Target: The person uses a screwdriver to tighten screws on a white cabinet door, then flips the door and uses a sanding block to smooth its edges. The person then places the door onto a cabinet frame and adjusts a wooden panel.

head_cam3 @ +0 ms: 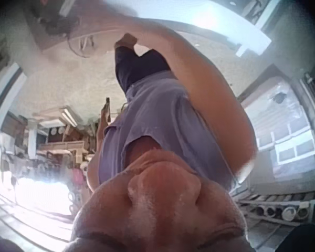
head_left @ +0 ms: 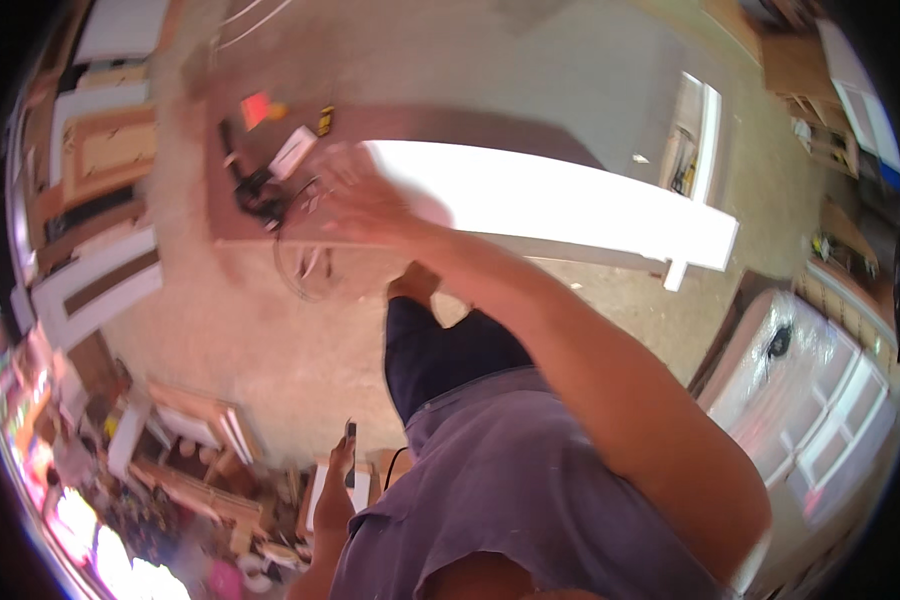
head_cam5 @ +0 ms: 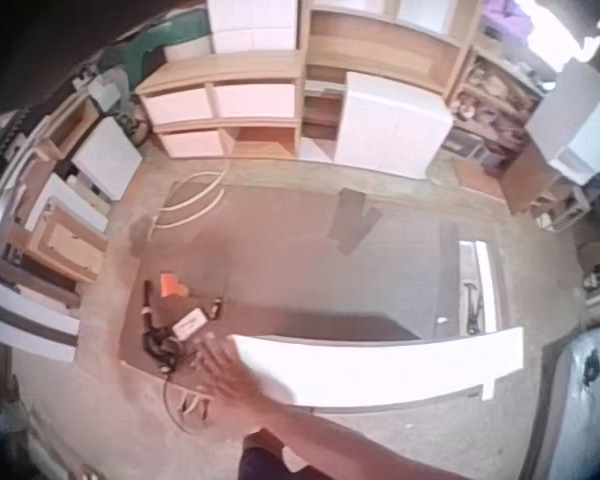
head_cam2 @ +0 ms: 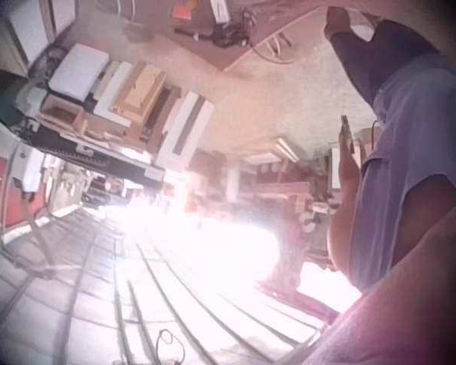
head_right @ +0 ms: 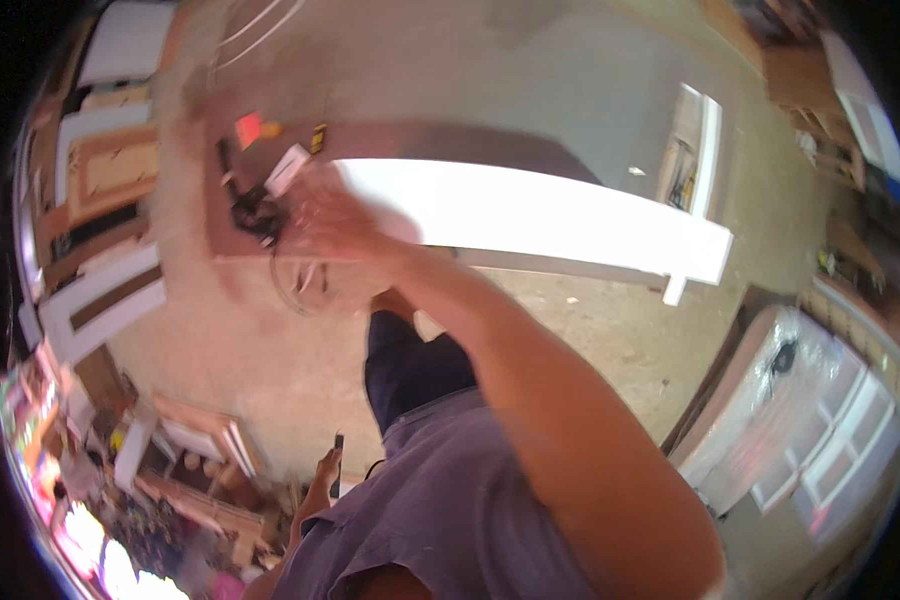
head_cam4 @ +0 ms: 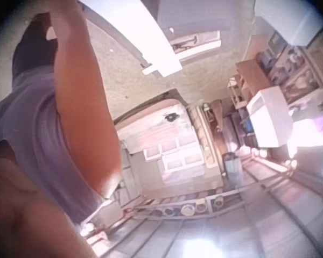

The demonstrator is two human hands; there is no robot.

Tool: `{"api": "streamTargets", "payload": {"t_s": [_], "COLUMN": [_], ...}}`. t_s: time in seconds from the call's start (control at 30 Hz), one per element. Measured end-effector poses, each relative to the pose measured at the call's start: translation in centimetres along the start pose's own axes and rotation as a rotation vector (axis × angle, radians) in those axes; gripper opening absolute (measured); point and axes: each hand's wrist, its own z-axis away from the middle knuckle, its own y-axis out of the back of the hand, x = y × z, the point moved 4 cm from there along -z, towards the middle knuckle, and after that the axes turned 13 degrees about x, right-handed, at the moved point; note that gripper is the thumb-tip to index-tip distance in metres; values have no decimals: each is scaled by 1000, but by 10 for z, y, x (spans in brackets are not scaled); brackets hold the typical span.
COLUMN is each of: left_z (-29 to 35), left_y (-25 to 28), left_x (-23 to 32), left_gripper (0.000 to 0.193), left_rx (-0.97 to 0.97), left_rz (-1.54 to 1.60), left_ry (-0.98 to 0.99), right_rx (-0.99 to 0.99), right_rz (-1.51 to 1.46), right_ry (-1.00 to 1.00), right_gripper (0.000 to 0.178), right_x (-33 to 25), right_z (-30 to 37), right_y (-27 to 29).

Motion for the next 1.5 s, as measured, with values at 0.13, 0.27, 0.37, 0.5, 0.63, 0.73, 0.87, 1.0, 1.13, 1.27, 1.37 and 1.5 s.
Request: {"api": "streamTargets", "payload": {"t_s": [0.13,0.27,0.37,0.5,0.63,0.73,0.87,1.0,1.13,1.27,1.37,1.5], "left_z": [-13,11,35,-15,-5,-67,-132,-175,-209,-143,9,132], "left_y": [-51,-79,-78,-108,-32,-25,-24,11,48,119,90,21], "left_x": [16,6,-33,-16,49,137,229,324,330,377,421,438], "left_gripper": [71,66,63,68,72,98,103,99,97,62,46,60], "left_rx": [107,135,221,164,433,330,467,437,906,760,659,375], "left_rz": [282,374,477,314,230,97,46,-8,-114,567,772,287], "left_ry": [89,67,81,-115,-213,-280,-498,-476,-546,-777,-1096,-1656], "right_rx": [106,190,-272,-214,222,425,410,418,27,139,150,529], "right_rz": [186,407,1072,923,770,830,835,854,213,-533,-837,-1804], "right_ry": [-50,-322,-880,-1440,-1708,-1220,-1186,-804,-358,-505,-1478,-1744], "right_gripper": [64,62,49,74,96,92,81,73,80,56,66,79], "right_x": [55,193,325,383,300,277,252,166,-37,-110,-94,-88], "right_z": [47,227,460,807,783,646,440,297,147,199,323,352], "right_y": [70,200,303,475,356,334,265,152,50,-28,-111,-86]}}
